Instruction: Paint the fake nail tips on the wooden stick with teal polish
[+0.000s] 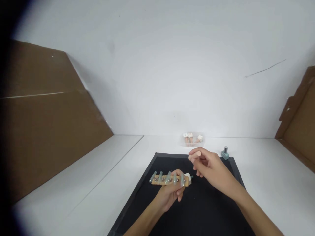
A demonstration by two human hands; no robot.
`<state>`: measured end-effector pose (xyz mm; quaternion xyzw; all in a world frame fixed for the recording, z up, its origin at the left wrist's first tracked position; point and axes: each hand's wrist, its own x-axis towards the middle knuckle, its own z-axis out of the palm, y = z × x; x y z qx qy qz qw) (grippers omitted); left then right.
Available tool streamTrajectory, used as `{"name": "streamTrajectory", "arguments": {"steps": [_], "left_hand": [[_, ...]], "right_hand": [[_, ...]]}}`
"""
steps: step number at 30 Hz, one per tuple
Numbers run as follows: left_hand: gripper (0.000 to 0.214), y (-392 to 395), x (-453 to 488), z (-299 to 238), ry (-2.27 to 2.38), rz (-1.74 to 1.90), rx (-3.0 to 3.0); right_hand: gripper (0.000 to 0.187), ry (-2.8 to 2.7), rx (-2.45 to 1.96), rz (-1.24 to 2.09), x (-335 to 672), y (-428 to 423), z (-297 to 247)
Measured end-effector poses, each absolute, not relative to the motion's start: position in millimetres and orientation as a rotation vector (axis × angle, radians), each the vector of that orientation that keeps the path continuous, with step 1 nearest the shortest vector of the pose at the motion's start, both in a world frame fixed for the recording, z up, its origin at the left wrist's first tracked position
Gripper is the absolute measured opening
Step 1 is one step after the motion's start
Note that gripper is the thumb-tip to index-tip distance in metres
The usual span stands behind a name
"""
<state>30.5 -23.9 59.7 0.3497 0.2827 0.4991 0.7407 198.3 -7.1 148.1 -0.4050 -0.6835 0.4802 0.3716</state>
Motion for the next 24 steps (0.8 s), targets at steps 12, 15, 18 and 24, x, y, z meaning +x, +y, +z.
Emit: {"name": "streamTrajectory", "arguments": {"steps": [12, 15, 18, 24], "left_hand": [[0.043, -11, 37, 50, 0.653, 1.023, 0.866], [0.041, -10, 37, 46, 0.651, 1.016, 0.864], [0.039, -8, 37, 43, 0.618, 1.0, 0.878], [0.037, -7, 37, 41, 0.606, 0.994, 0.88]], "right_hand": [[0.02, -2.187, -0.862, 1.305, 208, 0, 161], [0.018, -2.21, -0.852, 1.324, 209, 4, 157], [0.022, -2.181, -0.922, 1.296, 209, 5, 155], [0.025, -2.113, -0.945, 1.254, 209, 5, 154]]}}
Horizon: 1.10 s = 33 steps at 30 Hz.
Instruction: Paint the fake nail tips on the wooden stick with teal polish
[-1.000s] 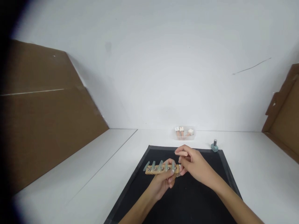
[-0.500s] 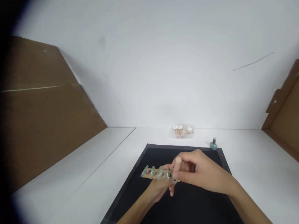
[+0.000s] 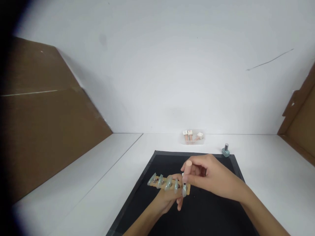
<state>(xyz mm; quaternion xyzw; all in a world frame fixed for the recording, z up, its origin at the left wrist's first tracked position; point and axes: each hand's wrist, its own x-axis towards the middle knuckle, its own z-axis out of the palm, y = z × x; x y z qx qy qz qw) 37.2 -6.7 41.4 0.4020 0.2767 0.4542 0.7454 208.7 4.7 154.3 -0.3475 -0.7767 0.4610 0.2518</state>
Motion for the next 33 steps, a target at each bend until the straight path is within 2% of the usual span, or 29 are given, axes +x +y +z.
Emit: {"name": "streamTrajectory", "arguments": {"steps": [3, 9, 14, 19, 33], "left_hand": [[0.038, -7.2, 37.6, 42.0, 0.606, 0.99, 0.872], [0.033, -6.5, 37.0, 39.2, 0.588, 0.978, 0.904], [0.033, -6.7, 37.6, 36.8, 0.579, 0.952, 0.913], [0.032, -8.7, 36.6, 37.5, 0.572, 0.942, 0.918], [0.034, -8.0, 36.2, 39.0, 0.591, 0.931, 0.927]], "right_hand": [[0.021, -2.169, -0.913, 1.299, 207.8, 4.4, 153.8], [0.017, -2.127, -1.024, 1.111, 205.1, 6.5, 152.9], [0.02, -2.172, -0.974, 1.191, 206.2, 4.6, 152.9], [0.018, -2.134, -1.03, 1.069, 206.2, 4.7, 152.6], [0.019, -2.158, -0.979, 1.16, 205.9, 4.9, 153.6]]}}
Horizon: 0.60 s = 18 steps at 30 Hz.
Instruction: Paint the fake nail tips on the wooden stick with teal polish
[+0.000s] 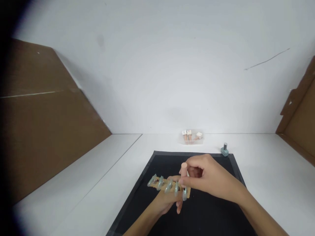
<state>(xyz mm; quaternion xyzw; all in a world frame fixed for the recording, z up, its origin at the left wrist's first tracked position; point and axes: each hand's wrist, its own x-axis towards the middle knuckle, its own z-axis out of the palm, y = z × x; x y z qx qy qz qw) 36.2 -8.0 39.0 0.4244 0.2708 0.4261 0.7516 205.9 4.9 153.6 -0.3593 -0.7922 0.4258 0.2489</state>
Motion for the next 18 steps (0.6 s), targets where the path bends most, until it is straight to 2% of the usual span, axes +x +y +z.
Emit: {"name": "streamTrajectory", "arguments": {"steps": [11, 16, 18], "left_hand": [[0.033, -8.0, 36.8, 39.4, 0.558, 0.921, 0.923], [0.032, -6.6, 36.9, 35.7, 0.555, 0.921, 0.907], [0.033, -6.1, 36.6, 34.5, 0.549, 0.918, 0.917]], "right_hand": [[0.015, -2.201, -0.947, 1.243, 206.1, 3.2, 156.0], [0.018, -2.18, -1.044, 1.087, 206.2, 4.3, 155.1], [0.02, -2.168, -1.008, 1.122, 205.9, 4.8, 155.3]]}}
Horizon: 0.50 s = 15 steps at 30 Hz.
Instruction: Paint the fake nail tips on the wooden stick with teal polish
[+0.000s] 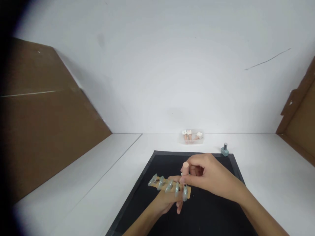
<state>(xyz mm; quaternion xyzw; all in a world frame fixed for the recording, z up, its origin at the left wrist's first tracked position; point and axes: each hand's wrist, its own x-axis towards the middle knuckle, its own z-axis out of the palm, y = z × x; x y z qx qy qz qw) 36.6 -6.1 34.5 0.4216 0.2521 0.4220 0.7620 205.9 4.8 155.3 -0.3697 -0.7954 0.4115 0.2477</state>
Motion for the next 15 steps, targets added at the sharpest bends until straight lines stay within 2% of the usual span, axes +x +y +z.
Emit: {"name": "streamTrajectory", "arguments": {"steps": [3, 8, 15], "left_hand": [[0.032, -5.5, 36.7, 34.6, 0.542, 0.924, 0.919], [0.03, -5.0, 36.7, 31.5, 0.526, 0.922, 0.928], [0.028, -4.4, 37.9, 30.1, 0.497, 0.917, 0.932]], "right_hand": [[0.019, -2.209, -0.948, 1.221, 205.1, 5.0, 156.1], [0.018, -2.18, -1.01, 1.115, 205.9, 5.0, 153.9], [0.018, -2.185, -1.006, 1.18, 206.2, 3.7, 153.2]]}}
